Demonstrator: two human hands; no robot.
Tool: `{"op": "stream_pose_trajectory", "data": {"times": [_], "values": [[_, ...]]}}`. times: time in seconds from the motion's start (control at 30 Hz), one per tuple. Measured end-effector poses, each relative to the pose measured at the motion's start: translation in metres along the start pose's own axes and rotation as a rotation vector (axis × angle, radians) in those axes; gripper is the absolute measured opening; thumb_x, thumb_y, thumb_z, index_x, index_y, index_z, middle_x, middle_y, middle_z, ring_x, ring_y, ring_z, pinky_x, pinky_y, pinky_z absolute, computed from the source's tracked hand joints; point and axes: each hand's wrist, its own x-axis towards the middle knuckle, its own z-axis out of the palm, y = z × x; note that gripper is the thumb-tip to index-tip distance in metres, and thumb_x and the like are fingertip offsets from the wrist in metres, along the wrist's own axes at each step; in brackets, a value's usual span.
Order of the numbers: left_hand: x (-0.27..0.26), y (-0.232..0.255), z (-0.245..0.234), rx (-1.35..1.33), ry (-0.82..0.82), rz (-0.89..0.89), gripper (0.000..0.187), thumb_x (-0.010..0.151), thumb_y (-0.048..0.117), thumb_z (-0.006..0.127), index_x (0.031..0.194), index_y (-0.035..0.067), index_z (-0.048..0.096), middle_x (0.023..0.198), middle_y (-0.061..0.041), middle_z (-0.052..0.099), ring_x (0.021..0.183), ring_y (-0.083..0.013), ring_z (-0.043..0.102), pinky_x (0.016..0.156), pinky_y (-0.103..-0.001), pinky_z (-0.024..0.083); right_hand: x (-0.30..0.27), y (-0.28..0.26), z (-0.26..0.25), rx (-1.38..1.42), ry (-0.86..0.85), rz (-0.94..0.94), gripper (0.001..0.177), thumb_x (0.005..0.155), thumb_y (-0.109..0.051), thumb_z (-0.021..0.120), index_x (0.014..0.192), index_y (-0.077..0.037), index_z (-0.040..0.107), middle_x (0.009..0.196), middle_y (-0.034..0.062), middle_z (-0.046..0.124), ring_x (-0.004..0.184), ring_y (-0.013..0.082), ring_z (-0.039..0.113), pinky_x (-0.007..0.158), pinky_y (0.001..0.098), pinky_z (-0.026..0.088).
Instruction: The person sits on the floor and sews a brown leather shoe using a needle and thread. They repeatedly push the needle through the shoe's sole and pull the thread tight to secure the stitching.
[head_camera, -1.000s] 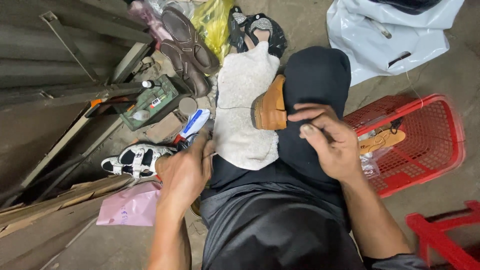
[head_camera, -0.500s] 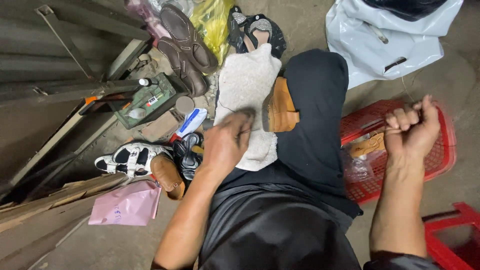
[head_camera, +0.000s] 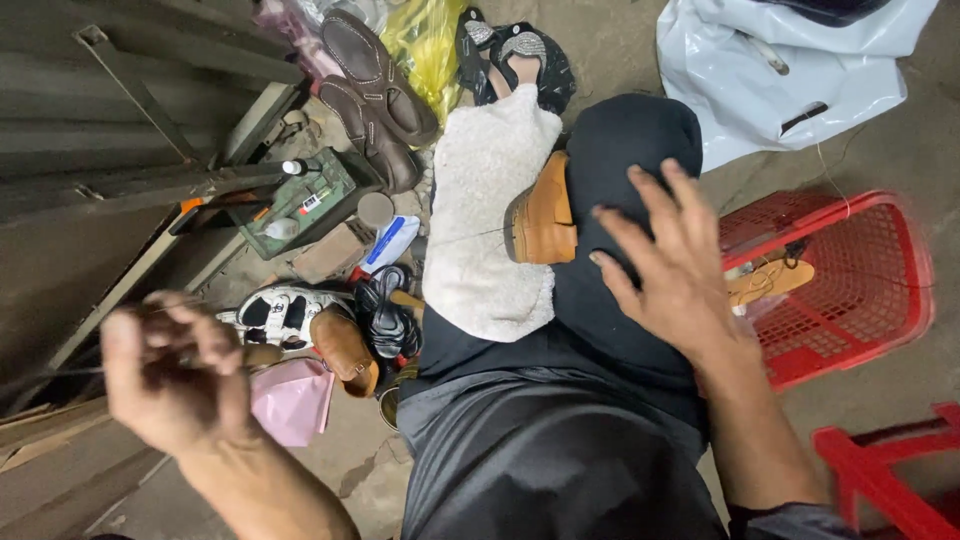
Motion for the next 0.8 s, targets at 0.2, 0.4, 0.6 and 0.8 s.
{"op": "stream_pose_trajectory", "data": {"times": [0.2, 0.4, 0.6, 0.8], "values": [[0.039, -0.048, -0.074, 0.841, 0.522, 0.271, 0.01, 0.099, 0.023, 0.07, 0.107, 0.019, 0.073, 0.093, 0.006, 0.07, 0.072, -0.003, 0.056, 0.06, -0.02, 0.043, 0.001, -0.02, -0.015, 0.186, 0.062, 0.011, 0.012, 0.103, -0.013, 0.065, 0.1, -0.002, 0.067, 0.145, 0.0238, 0.055, 0.145, 0.0439, 0.039, 0.119, 0.0604, 0.038], [0.011, -0.118, -0.002, 1.132, -0.204, 0.249, 0.043, 0.095, -0.001, 0.056, 0.137, 0.008, 0.055, 0.132, -0.013, 0.056, 0.08, -0.0131, 0.055, 0.068, -0.027, 0.046, 0.008, -0.017, -0.004, -0.013, -0.026, 0.076, 0.045, 0.104, -0.026, 0.065, 0.144, -0.007, 0.058, 0.157, 0.0226, 0.043, 0.151, 0.0433, 0.029, 0.118, 0.0649, 0.034], [0.007, -0.137, 0.072, 1.055, -0.929, 0.242, 0.079, 0.098, -0.017, 0.052, 0.159, 0.027, 0.026, 0.162, -0.009, 0.04, 0.101, -0.02, 0.076, 0.067, -0.023, 0.074, 0.009, -0.026, -0.008, 0.228, 0.035, 0.023, 0.023, 0.103, -0.018, 0.064, 0.089, 0.0, 0.062, 0.139, 0.0204, 0.06, 0.144, 0.0424, 0.041, 0.121, 0.0633, 0.033], [0.008, -0.126, 0.093, 1.297, -0.809, 0.097, 0.024, 0.096, 0.022, 0.067, 0.118, 0.011, 0.07, 0.084, -0.009, 0.076, 0.082, -0.0376, 0.074, 0.073, -0.05, 0.058, -0.02, -0.012, 0.014, 1.552, 0.324, 0.185, 0.016, 0.103, -0.01, 0.047, 0.091, -0.004, 0.055, 0.078, 0.0218, 0.066, 0.104, 0.0445, 0.07, 0.124, 0.0647, 0.031]]}}
